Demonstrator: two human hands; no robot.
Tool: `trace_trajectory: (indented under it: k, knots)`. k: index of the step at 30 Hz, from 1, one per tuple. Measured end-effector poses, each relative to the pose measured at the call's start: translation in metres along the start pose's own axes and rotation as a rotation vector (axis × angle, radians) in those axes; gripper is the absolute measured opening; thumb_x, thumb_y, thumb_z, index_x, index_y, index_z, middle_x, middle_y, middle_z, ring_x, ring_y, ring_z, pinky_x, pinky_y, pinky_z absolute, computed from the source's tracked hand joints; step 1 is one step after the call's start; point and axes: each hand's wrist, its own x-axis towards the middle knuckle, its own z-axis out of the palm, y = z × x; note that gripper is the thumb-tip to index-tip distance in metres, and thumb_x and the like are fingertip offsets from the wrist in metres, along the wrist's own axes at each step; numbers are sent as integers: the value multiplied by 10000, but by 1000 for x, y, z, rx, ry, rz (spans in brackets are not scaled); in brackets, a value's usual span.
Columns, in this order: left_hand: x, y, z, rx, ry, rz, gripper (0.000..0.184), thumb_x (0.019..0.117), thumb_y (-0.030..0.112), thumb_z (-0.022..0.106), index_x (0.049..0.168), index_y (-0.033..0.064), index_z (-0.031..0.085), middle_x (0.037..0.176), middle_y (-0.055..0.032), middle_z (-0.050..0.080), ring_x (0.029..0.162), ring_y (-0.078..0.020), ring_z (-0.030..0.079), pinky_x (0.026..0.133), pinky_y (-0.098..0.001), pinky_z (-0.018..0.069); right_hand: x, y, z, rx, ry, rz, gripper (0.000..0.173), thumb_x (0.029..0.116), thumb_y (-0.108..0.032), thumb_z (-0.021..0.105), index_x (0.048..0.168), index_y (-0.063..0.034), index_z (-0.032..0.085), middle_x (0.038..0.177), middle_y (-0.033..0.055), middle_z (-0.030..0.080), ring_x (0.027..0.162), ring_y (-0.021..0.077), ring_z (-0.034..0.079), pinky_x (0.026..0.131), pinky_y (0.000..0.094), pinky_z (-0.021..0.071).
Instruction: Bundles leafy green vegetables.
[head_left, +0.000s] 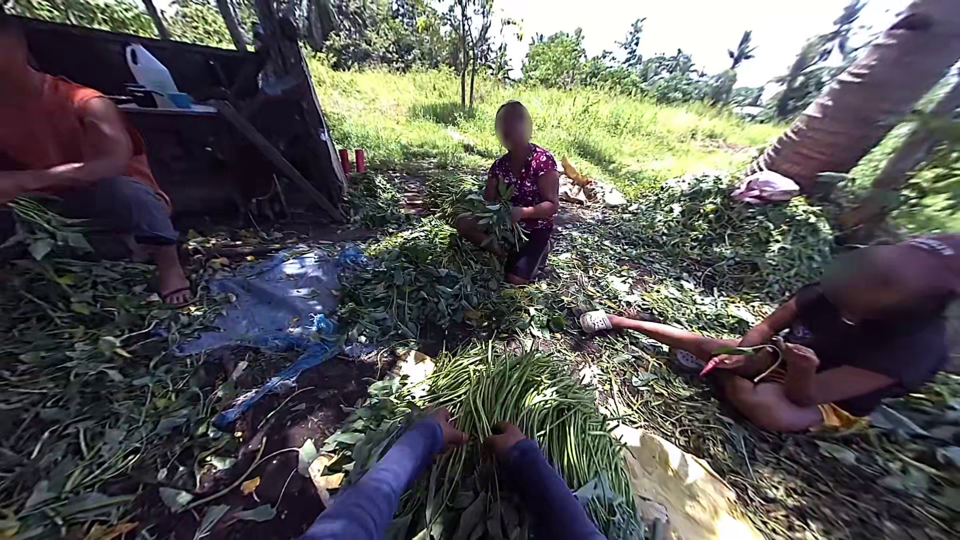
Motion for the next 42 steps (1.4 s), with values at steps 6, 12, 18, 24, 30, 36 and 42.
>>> trace_trajectory:
  k: [6, 12, 18, 24, 30, 36, 42]
  knots:
    - [-11, 9, -14, 436, -74, -22, 531, 978, 315, 676, 1390, -5, 576, 1430, -263, 560, 1371, -402, 510, 1120, -608, 394, 4, -6, 11, -60, 46, 45, 481, 970, -203, 655, 1401, -12, 560, 1399, 230, 590, 1330, 348, 556, 1111, 541, 429]
    - [-9, -7, -19, 536, -122, -77, 551, 964, 316, 672, 1395, -9, 562, 1379, -276, 589, 1301, -429, 561, 1047, -657, 435, 17, -2, 12, 21, 60, 26, 604, 998, -461, 633, 1380, 5, 596, 1408, 240, 588, 1352, 347, 541, 1146, 524, 398]
    - [2, -6, 9, 349, -93, -116, 916, 869, 581, 750, 1482, -31, 452, 1421, -270, 557, 1316, -387, 563, 1089, -590, 444, 21, 6, 13, -185, 16, -16, 502, 935, -306, 709, 1343, -25, 630, 1338, 218, 642, 1277, 353, 602, 1098, 562, 445]
    - [-7, 1, -21, 340, -151, -75, 778, 938, 470, 719, 1448, -73, 493, 1489, -278, 495, 1431, -387, 437, 1175, -571, 327, 8, 8, -11, 162, -16, -29, 418, 979, -156, 667, 1363, -7, 597, 1276, 220, 648, 1157, 307, 639, 1023, 474, 489]
    - [-20, -19, -63, 118, -164, 67, 666, 955, 309, 735, 1487, 4, 477, 1489, -245, 506, 1418, -369, 453, 1177, -547, 337, -19, 2, -31, 313, -36, -107, 376, 1005, -123, 618, 1350, 17, 566, 1169, 189, 686, 989, 260, 687, 912, 435, 541]
    - [-38, -20, -60, -89, -197, 104, 606, 984, 258, 680, 1490, 3, 466, 1458, -233, 533, 1375, -333, 502, 1145, -508, 393, -39, 5, -24, 529, -82, -86, 361, 1018, -41, 561, 1371, 14, 505, 1071, 147, 706, 749, 205, 704, 705, 368, 598]
    - [-49, -12, -51, -26, -191, 85, 588, 978, 185, 684, 1488, 7, 452, 1403, -215, 571, 1296, -303, 557, 1095, -484, 436, -41, 21, 0, 479, -138, -28, 350, 1009, -28, 561, 1356, -8, 517, 1026, 133, 698, 701, 180, 676, 657, 342, 577]
